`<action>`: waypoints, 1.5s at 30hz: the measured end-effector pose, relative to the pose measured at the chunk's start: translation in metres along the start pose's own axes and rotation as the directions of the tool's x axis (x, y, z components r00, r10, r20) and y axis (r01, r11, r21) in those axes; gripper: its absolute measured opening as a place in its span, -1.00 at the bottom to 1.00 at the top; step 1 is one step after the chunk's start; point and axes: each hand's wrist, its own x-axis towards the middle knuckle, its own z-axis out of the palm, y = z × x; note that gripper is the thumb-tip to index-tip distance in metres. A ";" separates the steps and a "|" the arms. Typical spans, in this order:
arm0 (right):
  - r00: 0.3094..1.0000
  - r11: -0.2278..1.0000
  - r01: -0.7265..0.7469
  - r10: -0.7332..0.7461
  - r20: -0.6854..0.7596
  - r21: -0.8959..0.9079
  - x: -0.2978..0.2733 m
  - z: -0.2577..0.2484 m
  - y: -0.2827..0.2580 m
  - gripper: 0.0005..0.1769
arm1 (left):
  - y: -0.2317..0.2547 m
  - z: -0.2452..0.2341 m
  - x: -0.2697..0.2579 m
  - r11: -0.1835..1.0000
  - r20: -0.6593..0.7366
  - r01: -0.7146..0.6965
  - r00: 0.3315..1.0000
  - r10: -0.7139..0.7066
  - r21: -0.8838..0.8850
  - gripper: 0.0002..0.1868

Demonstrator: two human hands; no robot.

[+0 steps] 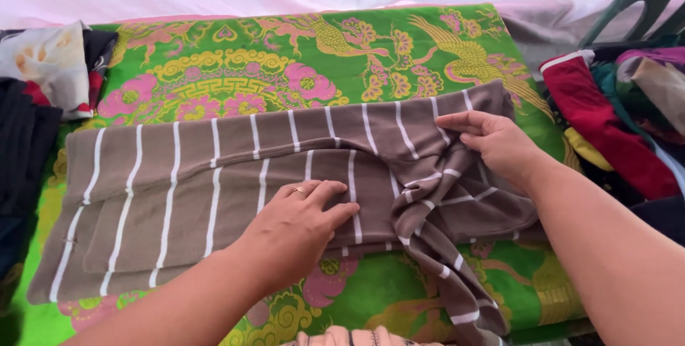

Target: Folding black pants and a striped brown long-sleeve shirt on a bedspread.

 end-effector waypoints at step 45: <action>0.974 0.934 0.222 -0.198 0.112 -0.280 0.022 -0.014 0.003 -0.53 | -0.180 -0.018 0.037 0.682 -0.284 0.732 0.654 -0.701 0.000 -0.59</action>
